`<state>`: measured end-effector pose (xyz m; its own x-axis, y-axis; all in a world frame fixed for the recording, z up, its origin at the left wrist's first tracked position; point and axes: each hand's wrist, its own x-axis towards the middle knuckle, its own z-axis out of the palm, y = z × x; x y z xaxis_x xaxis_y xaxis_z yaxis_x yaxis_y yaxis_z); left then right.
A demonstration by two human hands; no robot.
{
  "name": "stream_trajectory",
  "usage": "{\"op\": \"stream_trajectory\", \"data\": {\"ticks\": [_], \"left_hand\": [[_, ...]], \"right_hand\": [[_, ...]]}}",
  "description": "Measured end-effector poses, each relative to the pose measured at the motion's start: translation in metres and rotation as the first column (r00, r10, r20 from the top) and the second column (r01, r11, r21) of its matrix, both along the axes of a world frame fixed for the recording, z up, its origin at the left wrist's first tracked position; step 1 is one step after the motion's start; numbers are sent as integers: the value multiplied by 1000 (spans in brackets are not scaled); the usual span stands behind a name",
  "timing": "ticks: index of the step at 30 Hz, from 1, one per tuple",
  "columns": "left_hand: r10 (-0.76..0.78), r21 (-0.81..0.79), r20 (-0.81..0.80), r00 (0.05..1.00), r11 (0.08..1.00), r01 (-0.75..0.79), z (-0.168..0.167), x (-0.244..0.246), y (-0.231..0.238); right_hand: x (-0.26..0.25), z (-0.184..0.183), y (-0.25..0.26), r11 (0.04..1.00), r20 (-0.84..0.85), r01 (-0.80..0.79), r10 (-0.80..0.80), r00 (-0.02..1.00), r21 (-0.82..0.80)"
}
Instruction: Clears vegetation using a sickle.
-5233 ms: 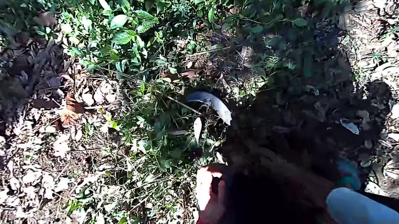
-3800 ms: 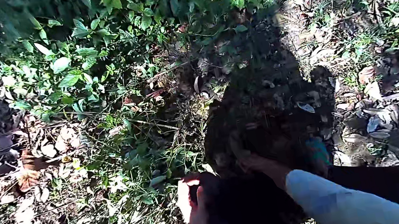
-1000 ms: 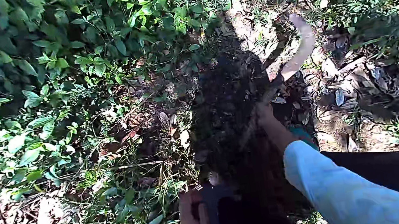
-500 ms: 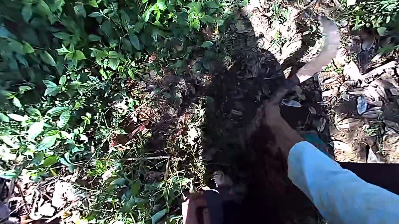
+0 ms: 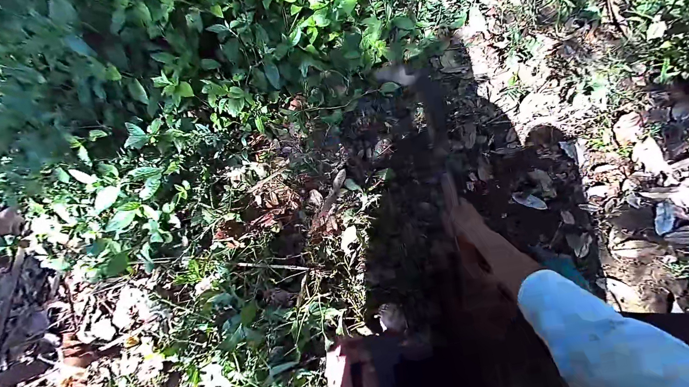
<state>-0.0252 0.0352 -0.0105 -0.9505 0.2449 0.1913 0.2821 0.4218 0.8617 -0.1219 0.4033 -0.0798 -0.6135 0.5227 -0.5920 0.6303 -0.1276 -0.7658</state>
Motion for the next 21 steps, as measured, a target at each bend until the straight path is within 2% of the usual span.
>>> {"op": "stream_trajectory", "data": {"ticks": [2,3,4,5,6,7,8,9,10,11,12,13,14,15,16,17,19,21], "left_hand": [[22,37,-2,1000,999,-22,2,11,-9],[38,63,11,999,997,-38,4,17,-13],[58,92,17,998,994,-60,6,22,-16],[86,110,15,996,990,-87,8,25,-18],[107,117,15,994,987,-108,9,27,-20],[120,122,19,993,985,-122,10,30,-21],[131,129,24,991,983,-133,10,31,-21],[141,136,15,990,980,-142,8,28,-22],[167,147,8,986,975,-167,5,24,-21],[194,137,14,981,971,-194,4,23,-20],[212,103,32,977,971,-214,6,20,-17],[220,11,72,973,975,-222,10,15,-11],[234,-144,145,962,966,-213,18,9,-3],[237,-302,275,932,941,-150,31,-3,8],[226,-399,421,879,916,-44,42,-17,23],[187,-416,545,817,907,70,47,-31,40],[17,-275,691,723,931,241,39,-51,72],[-113,-164,733,670,927,337,23,-63,102]], "right_hand": [[-39,26,15,947,-172,290,-312,934,-139],[-58,36,17,907,-215,366,-408,888,-210],[-75,42,13,880,-237,405,-461,855,-250],[-90,32,5,888,-279,360,-437,855,-286],[-100,3,-11,921,-324,266,-353,877,-283],[-100,-40,-40,967,-354,150,-217,910,-206],[-85,-76,-76,998,-319,-23,1,948,-65],[-71,-76,-103,948,-77,-317,315,946,-17],[-60,-66,-121,839,117,-543,543,832,-32],[-46,-54,-132,719,233,-695,680,696,-22],[-36,-39,-133,581,321,-814,766,558,28],[-30,-24,-128,477,384,-874,793,473,92],[-24,-9,-122,412,428,-899,792,435,151],[-22,3,-115,398,448,-898,779,439,188],[-22,12,-108,424,444,-882,762,471,206],[-22,17,-101,486,417,-849,741,526,208],[-20,19,-96,663,300,-729,670,679,169],[-14,23,-105,818,140,-568,555,820,87]]}}
